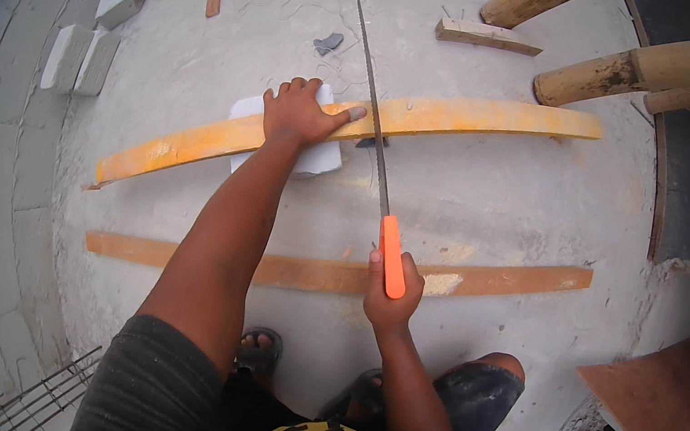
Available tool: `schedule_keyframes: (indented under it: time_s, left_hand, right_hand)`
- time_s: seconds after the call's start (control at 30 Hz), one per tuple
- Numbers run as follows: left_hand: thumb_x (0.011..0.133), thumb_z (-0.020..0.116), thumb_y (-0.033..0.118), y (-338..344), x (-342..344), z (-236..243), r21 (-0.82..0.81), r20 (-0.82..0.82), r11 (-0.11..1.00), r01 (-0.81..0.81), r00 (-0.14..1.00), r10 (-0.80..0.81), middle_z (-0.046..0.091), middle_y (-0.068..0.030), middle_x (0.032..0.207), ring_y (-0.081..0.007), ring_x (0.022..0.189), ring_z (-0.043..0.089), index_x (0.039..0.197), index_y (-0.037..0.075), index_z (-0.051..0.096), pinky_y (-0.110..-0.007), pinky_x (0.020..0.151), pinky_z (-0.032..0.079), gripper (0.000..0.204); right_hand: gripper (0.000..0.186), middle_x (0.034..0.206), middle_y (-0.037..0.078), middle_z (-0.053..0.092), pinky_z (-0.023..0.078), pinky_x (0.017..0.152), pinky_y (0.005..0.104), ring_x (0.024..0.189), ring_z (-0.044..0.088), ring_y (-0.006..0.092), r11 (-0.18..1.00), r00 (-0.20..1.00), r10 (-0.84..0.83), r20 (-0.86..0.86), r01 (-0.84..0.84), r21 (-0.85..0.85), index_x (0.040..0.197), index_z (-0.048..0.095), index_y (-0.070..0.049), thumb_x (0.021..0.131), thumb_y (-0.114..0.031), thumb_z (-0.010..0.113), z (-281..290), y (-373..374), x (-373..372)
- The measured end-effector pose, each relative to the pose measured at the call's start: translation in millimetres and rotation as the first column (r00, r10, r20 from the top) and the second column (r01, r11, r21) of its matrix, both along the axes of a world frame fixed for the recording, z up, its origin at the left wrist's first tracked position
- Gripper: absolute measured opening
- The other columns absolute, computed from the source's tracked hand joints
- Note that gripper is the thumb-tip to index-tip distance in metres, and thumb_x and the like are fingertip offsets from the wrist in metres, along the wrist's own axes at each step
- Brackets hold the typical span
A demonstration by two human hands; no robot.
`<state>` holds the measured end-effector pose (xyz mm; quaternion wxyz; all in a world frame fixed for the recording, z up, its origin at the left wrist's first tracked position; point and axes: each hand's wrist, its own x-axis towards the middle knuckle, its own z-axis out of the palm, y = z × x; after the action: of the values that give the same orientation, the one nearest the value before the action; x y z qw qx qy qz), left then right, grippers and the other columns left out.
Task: The person positions a wooden beam on a support block and saws through it using a hand saw, then hands the cut piece up to a worker on a ladder.
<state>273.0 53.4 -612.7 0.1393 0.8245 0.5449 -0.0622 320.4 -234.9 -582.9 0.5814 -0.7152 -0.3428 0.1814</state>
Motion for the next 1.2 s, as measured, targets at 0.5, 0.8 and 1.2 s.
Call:
schedule_keyframes:
  time_s: [0.5, 0.8, 1.2]
  left_hand:
    - [0.077, 0.057, 0.086, -1, 0, 2, 0.023, -0.003, 1.000, -0.003, 1.000, 0.003, 0.058, -0.0139, 0.139, -0.0285, 0.134, 0.051, 0.143, 0.007, 0.056, -0.047, 0.110, 0.037, 0.102]
    - [0.081, 0.054, 0.085, 0, -1, -1, 0.038, -0.003, 0.999, 0.011, 1.000, -0.011, 0.058, -0.0146, 0.139, -0.0290, 0.133, 0.051, 0.143, 0.008, 0.056, -0.048, 0.112, 0.036, 0.099]
    - [0.084, 0.049, 0.084, -1, -1, 0, 0.020, 0.000, 1.000, 0.004, 1.000, -0.004, 0.058, -0.0157, 0.138, -0.0296, 0.134, 0.051, 0.143, 0.007, 0.056, -0.049, 0.113, 0.035, 0.097]
  right_hand:
    - [0.042, 0.053, 0.001, 0.046, 0.035, 0.046, 0.0287, 0.047, 0.040, 0.0078, 0.981, 0.992, -0.028, -0.125, 0.004, -0.192, 0.070, 0.043, -0.007, 0.098, -0.020, 0.072, -2, 9, -5]
    - [0.042, 0.053, 0.001, 0.045, 0.035, 0.047, 0.0292, 0.048, 0.040, 0.0078, 0.996, 0.998, -0.025, -0.054, 0.020, -0.092, 0.070, 0.043, -0.006, 0.098, -0.020, 0.071, 2, 11, -3]
    - [0.041, 0.054, 0.002, 0.048, 0.037, 0.048, 0.0299, 0.049, 0.044, 0.0080, 0.971, 0.994, 0.002, -0.108, -0.028, -0.238, 0.071, 0.044, -0.006, 0.098, -0.021, 0.071, 13, 12, -1]
